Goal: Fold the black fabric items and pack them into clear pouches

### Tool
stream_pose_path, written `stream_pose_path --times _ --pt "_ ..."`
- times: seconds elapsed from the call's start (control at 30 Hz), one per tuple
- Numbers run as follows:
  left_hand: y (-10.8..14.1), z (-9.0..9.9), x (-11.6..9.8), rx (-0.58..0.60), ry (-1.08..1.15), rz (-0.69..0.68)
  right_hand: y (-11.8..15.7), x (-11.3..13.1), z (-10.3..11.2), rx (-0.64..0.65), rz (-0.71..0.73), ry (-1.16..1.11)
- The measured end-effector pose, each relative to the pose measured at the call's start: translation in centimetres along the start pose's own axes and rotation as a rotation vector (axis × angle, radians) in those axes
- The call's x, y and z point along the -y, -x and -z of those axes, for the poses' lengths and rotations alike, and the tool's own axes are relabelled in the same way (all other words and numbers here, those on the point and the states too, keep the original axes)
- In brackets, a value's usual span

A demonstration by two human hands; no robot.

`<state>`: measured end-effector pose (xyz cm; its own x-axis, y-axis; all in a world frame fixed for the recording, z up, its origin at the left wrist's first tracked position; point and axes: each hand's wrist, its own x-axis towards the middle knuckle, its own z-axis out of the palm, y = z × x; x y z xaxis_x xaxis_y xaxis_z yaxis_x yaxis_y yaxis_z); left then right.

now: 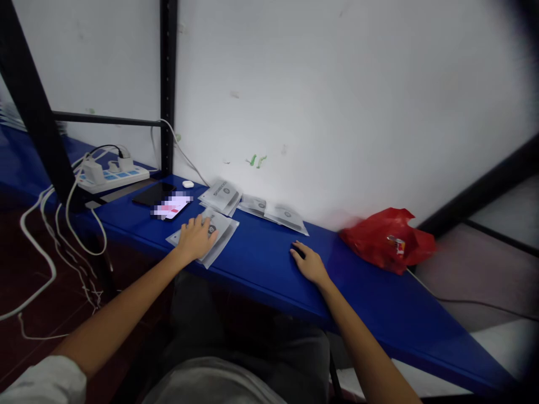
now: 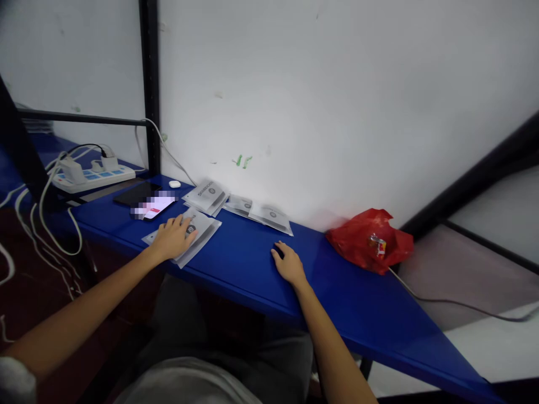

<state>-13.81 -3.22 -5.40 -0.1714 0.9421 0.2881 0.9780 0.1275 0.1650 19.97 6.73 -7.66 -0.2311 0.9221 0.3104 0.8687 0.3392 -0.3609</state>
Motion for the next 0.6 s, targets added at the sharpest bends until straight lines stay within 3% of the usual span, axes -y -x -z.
stream_pose_path --times 0.17,0.3,0.37,0.5,0.6 --pt "1.0 -0.2 -3.3 0.091 0.126 -0.227 0.3 0.5 0.2 -0.023 0.005 -0.037" --pt "-1.0 -0.8 -7.0 0.297 0.246 -0.514 0.7 1.1 1.1 -0.099 -0.016 -0.168" --pt "-2.3 -1.2 -9.3 0.348 0.254 -0.593 1.0 1.5 1.5 -0.134 -0.041 -0.226" --pt "-3.5 -2.1 -13.2 0.185 0.271 -0.693 1.3 1.8 2.0 -0.171 -0.029 -0.255" --pt "-2.7 -2.2 -14.3 0.093 0.328 -0.744 1.4 1.8 2.0 -0.163 -0.018 -0.236"
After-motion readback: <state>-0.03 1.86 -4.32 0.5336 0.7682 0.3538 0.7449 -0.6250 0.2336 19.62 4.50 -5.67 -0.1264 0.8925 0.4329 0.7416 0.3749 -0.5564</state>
